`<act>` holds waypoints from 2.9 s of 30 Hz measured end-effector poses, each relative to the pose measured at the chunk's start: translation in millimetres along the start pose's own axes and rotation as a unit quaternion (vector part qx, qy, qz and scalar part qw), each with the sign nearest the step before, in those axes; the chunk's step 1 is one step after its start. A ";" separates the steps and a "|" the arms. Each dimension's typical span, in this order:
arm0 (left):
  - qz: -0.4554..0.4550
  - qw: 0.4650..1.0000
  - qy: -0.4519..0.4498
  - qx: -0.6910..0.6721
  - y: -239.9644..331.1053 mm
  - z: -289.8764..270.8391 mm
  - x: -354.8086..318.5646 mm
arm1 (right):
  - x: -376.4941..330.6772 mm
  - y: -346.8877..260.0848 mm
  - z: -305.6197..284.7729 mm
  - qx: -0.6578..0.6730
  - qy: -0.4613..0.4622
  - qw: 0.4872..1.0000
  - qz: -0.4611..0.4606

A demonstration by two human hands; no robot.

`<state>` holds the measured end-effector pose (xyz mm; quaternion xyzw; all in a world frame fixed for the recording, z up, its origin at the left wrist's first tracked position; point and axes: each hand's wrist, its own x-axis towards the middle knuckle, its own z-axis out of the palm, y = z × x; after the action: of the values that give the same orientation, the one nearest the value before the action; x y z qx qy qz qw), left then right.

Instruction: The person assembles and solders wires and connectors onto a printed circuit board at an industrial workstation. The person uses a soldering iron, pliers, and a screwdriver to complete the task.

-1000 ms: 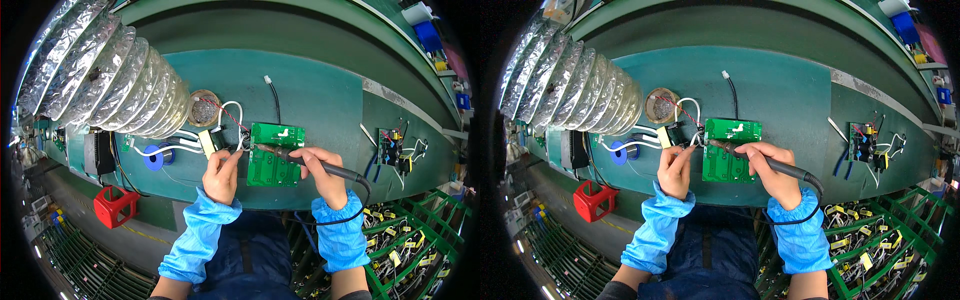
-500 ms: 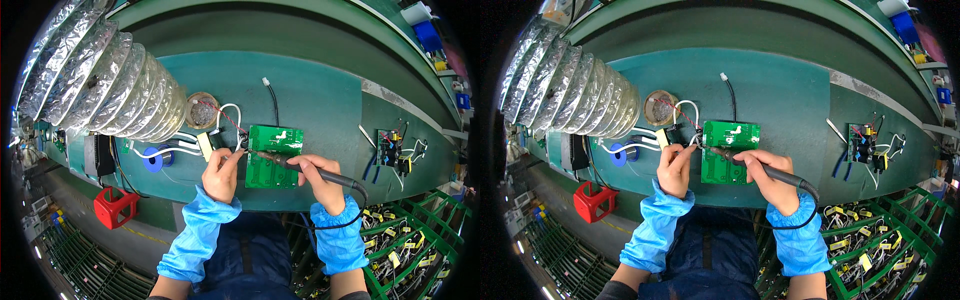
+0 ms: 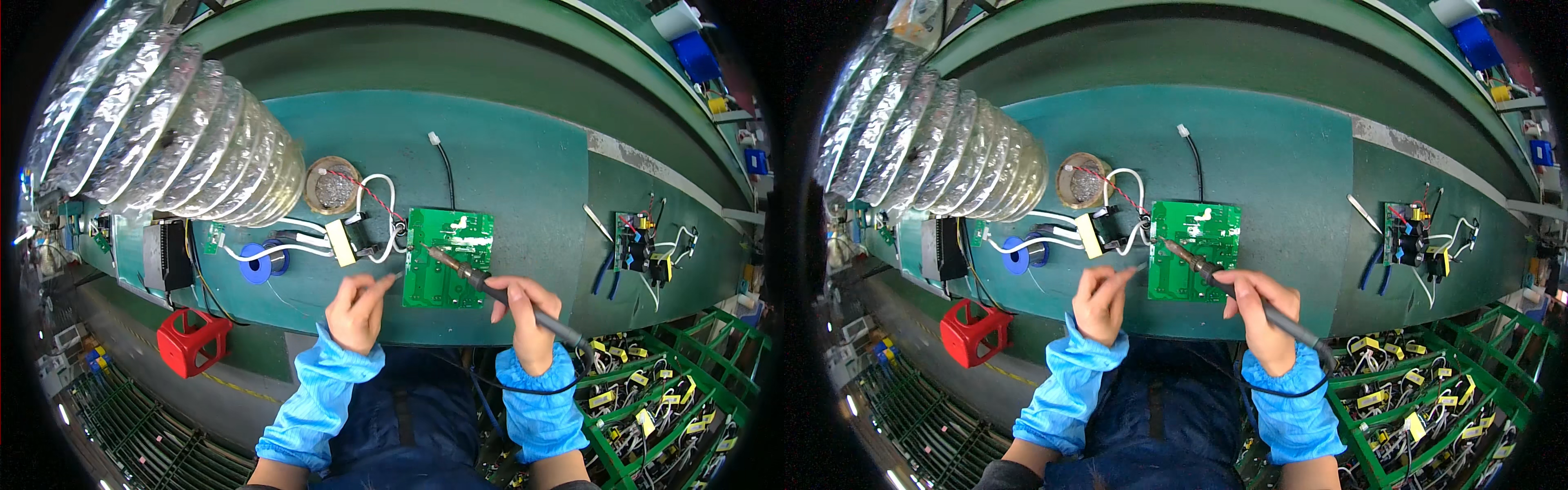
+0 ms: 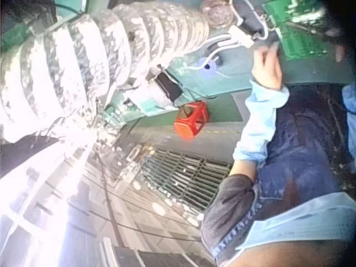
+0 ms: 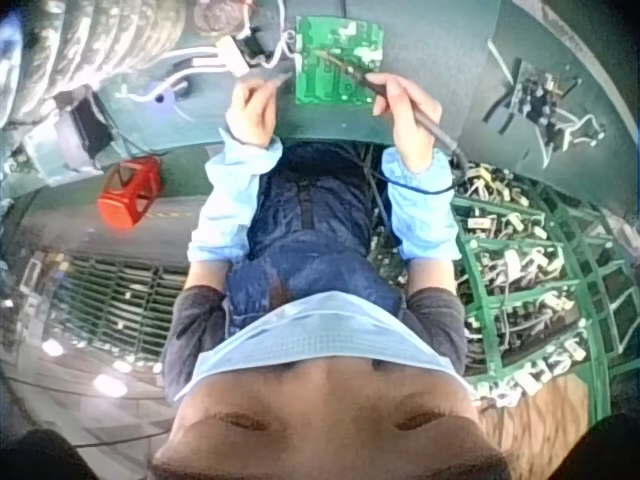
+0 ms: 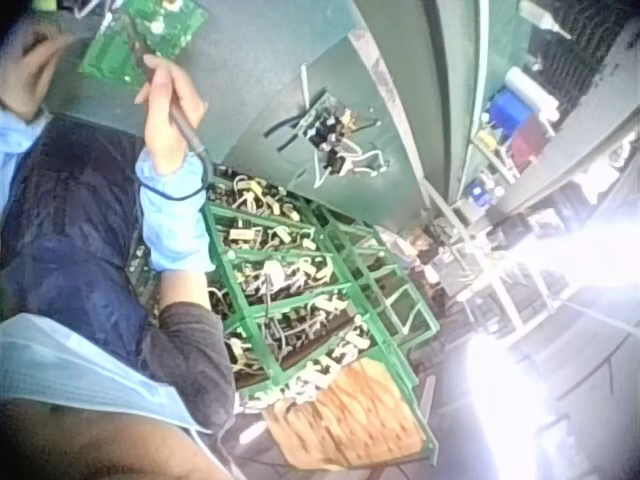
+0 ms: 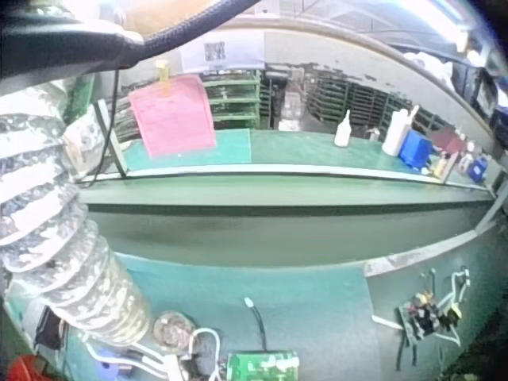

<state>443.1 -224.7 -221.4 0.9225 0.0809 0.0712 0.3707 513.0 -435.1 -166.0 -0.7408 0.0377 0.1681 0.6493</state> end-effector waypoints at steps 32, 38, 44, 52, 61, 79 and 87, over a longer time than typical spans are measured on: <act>-0.234 0.857 0.005 -0.459 -49.8 -104.4 -79.9 | -12.6 -22.4 190.0 -0.379 -0.185 0.849 -0.317; -0.290 0.751 -0.017 -0.593 -62.3 -133.5 -88.1 | -44.1 -30.7 244.3 -0.363 -0.318 0.820 -0.309; -0.274 0.848 0.114 -0.439 -134.3 -217.2 -41.9 | -63.2 -32.2 223.4 -0.360 -0.301 0.824 -0.318; -0.266 0.948 0.027 0.171 -239.6 -185.9 60.3 | -95.4 20.1 84.0 -0.451 -0.140 0.867 -0.157; -0.326 0.943 -0.065 -0.014 -276.5 -171.7 72.7 | -104.4 51.6 -65.5 -0.415 0.211 0.885 0.008; -0.349 0.876 -0.035 -0.331 -6.9 -1.5 -56.4 | 11.6 164.2 -231.4 -0.518 0.344 0.779 0.075; -0.359 0.850 -0.087 -0.376 -30.2 74.5 -19.7 | 3.9 88.5 -231.1 -0.197 0.008 0.853 0.484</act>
<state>435.2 -257.2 -297.1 0.6214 0.3409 -0.1222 0.6948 538.7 -673.3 -228.0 -0.7427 0.3628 0.4588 0.3261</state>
